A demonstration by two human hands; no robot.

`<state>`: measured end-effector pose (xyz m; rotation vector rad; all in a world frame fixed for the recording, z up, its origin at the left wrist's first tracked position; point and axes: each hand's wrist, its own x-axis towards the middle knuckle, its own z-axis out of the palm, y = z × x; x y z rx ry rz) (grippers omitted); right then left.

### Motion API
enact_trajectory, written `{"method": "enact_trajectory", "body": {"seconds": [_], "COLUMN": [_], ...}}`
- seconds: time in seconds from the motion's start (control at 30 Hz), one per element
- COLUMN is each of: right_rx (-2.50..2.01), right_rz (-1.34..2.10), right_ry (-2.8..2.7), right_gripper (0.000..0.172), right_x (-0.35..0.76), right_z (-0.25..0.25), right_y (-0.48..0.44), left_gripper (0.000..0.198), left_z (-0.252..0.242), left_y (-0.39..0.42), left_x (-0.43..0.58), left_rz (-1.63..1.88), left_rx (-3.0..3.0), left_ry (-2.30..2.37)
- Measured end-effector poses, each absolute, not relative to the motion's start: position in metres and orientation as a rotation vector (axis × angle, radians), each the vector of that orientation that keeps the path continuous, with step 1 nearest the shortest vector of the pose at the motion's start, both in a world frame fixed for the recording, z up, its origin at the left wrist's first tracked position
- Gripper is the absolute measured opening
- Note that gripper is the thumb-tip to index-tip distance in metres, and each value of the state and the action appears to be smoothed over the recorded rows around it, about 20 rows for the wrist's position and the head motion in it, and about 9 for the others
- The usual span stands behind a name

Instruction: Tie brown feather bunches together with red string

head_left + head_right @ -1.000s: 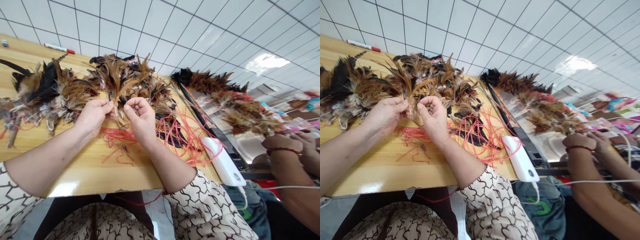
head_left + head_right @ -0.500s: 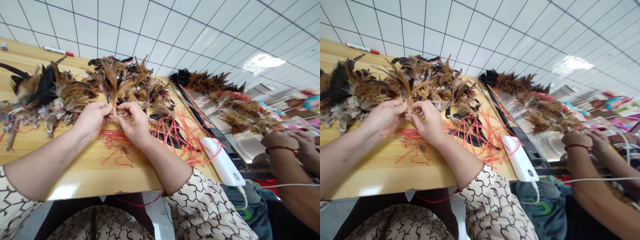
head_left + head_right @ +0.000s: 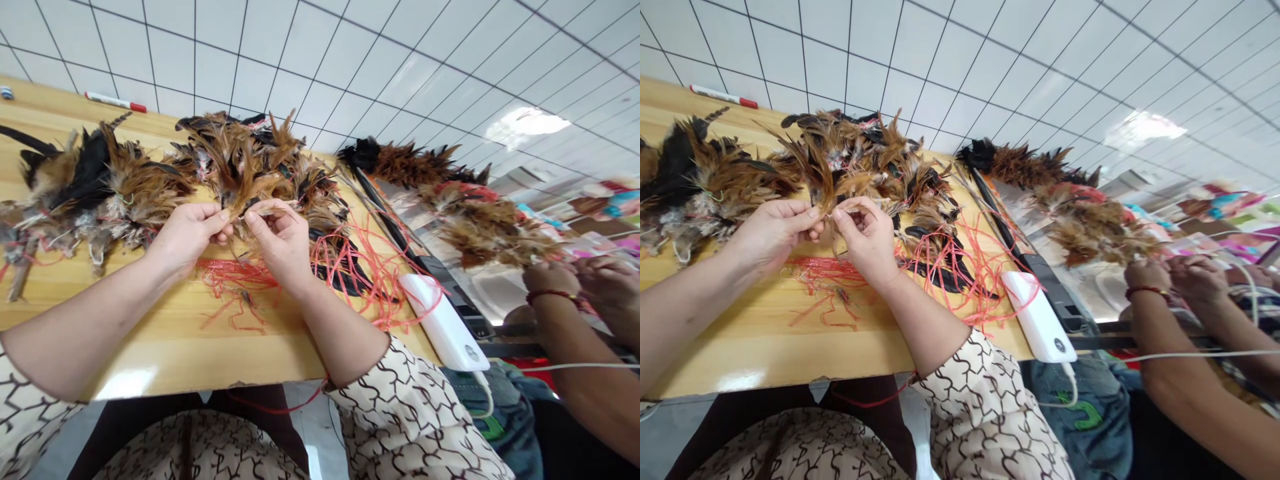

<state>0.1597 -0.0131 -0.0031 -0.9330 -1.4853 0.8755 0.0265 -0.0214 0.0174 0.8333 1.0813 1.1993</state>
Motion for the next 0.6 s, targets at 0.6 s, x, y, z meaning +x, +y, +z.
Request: {"method": "enact_trajectory", "body": {"seconds": [0.6], "right_rx": [-0.966], "right_rz": [0.91], "right_ry": [-1.65], "right_gripper": [0.022], "right_x": [0.1597], "right_z": [-0.0044], "right_y": [-0.0173], "left_gripper": [0.034], "left_z": [0.0136], "left_y": [-0.0211], "left_x": [0.026], "left_rz": [1.069], "left_rx": [0.846], "left_ry": [1.059]}}
